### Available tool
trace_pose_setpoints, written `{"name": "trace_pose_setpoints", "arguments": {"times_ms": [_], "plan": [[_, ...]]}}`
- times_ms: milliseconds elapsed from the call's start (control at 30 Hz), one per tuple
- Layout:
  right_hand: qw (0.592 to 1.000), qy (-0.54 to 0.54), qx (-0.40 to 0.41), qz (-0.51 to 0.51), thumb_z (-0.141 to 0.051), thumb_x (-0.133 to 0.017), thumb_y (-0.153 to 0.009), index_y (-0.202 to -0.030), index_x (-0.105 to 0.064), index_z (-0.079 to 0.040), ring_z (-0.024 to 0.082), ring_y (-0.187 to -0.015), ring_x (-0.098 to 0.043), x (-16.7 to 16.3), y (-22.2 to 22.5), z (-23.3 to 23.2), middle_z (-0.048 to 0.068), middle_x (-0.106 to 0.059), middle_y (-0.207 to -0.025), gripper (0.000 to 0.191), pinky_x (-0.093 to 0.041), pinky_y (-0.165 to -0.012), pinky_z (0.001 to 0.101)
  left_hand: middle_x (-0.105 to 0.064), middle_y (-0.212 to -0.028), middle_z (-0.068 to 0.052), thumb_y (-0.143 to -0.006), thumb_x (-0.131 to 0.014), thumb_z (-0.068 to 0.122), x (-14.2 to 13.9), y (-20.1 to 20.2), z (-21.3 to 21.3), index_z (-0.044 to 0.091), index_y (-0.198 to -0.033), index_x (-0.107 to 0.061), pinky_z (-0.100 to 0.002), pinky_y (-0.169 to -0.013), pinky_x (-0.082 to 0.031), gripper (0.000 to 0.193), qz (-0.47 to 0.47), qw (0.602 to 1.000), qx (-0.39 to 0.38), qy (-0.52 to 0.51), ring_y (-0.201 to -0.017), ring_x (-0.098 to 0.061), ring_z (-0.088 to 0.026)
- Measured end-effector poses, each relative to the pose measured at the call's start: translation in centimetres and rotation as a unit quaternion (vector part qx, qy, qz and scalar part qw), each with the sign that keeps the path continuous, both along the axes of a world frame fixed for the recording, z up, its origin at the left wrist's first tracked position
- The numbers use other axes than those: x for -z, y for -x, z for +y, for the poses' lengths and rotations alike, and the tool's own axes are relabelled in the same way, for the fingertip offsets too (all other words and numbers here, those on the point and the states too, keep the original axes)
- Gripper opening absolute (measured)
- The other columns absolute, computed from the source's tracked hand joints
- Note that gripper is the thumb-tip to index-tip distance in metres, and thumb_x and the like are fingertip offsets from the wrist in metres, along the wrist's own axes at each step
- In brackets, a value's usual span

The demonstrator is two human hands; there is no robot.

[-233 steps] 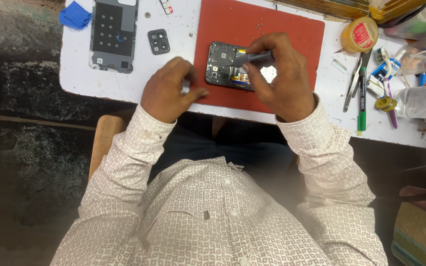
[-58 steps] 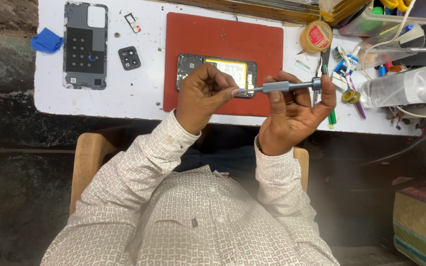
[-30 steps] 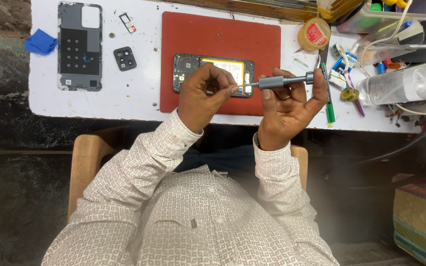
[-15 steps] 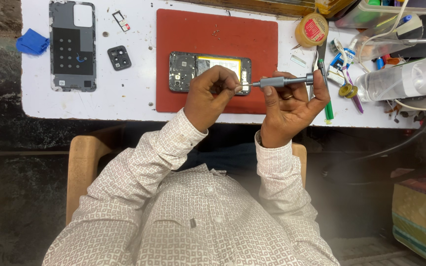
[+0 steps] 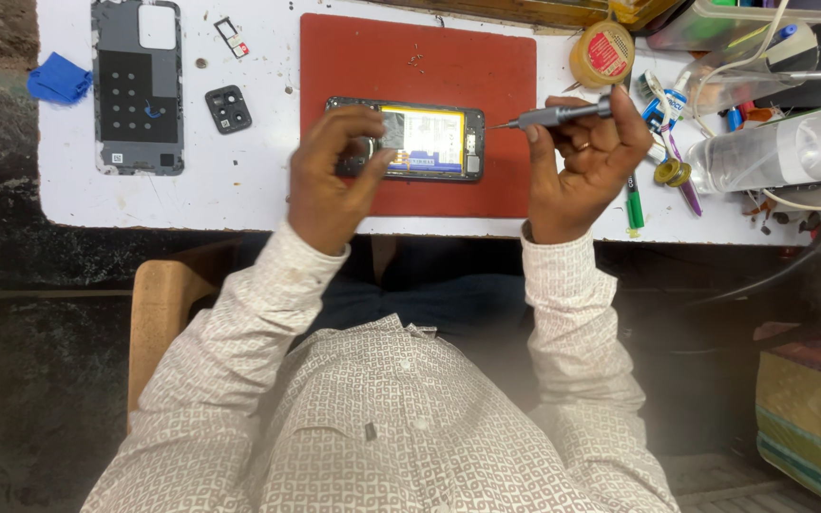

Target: The person uses a screwdriver to remove screws from the back of a disassembled mobile phone. They then use a small metal tool to pry open the phone casing and disconnect internal ribbon cables.

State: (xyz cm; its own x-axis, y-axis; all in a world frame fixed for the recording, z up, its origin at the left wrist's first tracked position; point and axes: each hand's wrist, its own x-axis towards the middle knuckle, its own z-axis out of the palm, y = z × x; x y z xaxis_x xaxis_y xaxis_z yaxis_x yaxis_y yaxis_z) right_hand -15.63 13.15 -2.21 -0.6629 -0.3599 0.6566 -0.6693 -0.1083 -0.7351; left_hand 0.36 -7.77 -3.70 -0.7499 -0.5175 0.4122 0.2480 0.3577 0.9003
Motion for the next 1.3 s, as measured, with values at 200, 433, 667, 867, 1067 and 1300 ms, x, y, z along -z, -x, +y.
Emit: {"name": "trace_pose_setpoints", "arguments": {"times_ms": [200,433,667,867,1067,1300], "plan": [[0.994,-0.076,-0.026,0.071,0.014,-0.075,-0.106,-0.156,-0.032,-0.013,0.020,-0.112,-0.071,0.4,1.4,-1.0,0.016,-0.065,-0.124,0.071,-0.064,-0.099,0.0304,-0.060,-0.135,-0.013,-0.083,-0.088,0.005,0.1,-2.1,-3.8,0.005,-0.120,-0.063,-0.035,-0.097,-0.057,0.044,-0.066,0.994,-0.013,0.084,-0.122,-0.061,-0.025],[0.989,-0.109,-0.021,0.102,0.014,-0.074,-0.104,-0.154,-0.031,-0.011,0.021,-0.114,-0.072,1.1,2.0,-1.5,0.017,-0.066,-0.128,0.070,-0.065,-0.099,0.0312,-0.054,-0.142,-0.012,-0.079,-0.091,0.005,0.9,-2.0,-4.5,0.007,-0.128,-0.060,-0.036,-0.104,-0.056,0.058,-0.089,0.994,0.030,0.054,-0.126,-0.061,-0.026],[0.985,-0.125,-0.022,0.121,0.013,-0.074,-0.104,-0.153,-0.031,-0.011,0.021,-0.115,-0.073,1.3,2.4,-1.7,0.016,-0.066,-0.127,0.070,-0.066,-0.099,0.0310,-0.054,-0.142,-0.013,-0.079,-0.091,0.007,1.1,-2.0,-4.7,0.008,-0.128,-0.059,-0.036,-0.104,-0.057,0.059,-0.096,0.993,0.033,0.055,-0.126,-0.061,-0.025],[0.984,-0.132,-0.021,0.117,0.012,-0.074,-0.104,-0.153,-0.031,-0.011,0.021,-0.114,-0.073,1.3,2.4,-1.8,0.016,-0.066,-0.127,0.069,-0.067,-0.098,0.0310,-0.054,-0.142,-0.013,-0.079,-0.091,0.008,1.2,-2.0,-4.7,0.007,-0.128,-0.059,-0.037,-0.105,-0.057,0.059,-0.094,0.993,0.030,0.064,-0.127,-0.061,-0.026],[0.974,-0.166,-0.035,0.149,0.011,-0.075,-0.102,-0.154,-0.034,-0.010,0.023,-0.113,-0.075,-0.1,2.0,-2.4,0.016,-0.068,-0.124,0.069,-0.067,-0.101,0.0331,-0.054,-0.141,-0.012,-0.078,-0.092,0.008,1.3,-2.0,-4.8,0.007,-0.128,-0.059,-0.037,-0.104,-0.057,0.059,-0.102,0.992,0.027,0.067,-0.125,-0.061,-0.026],[0.962,-0.213,0.011,0.169,0.003,-0.083,-0.098,-0.147,-0.050,-0.009,0.022,-0.113,-0.071,-2.0,1.8,-3.1,0.014,-0.067,-0.119,0.060,-0.064,-0.096,0.0347,-0.054,-0.141,-0.012,-0.078,-0.092,0.009,1.1,-2.0,-4.9,0.008,-0.128,-0.059,-0.037,-0.106,-0.056,0.060,-0.109,0.991,0.031,0.065,-0.126,-0.060,-0.026]]}}
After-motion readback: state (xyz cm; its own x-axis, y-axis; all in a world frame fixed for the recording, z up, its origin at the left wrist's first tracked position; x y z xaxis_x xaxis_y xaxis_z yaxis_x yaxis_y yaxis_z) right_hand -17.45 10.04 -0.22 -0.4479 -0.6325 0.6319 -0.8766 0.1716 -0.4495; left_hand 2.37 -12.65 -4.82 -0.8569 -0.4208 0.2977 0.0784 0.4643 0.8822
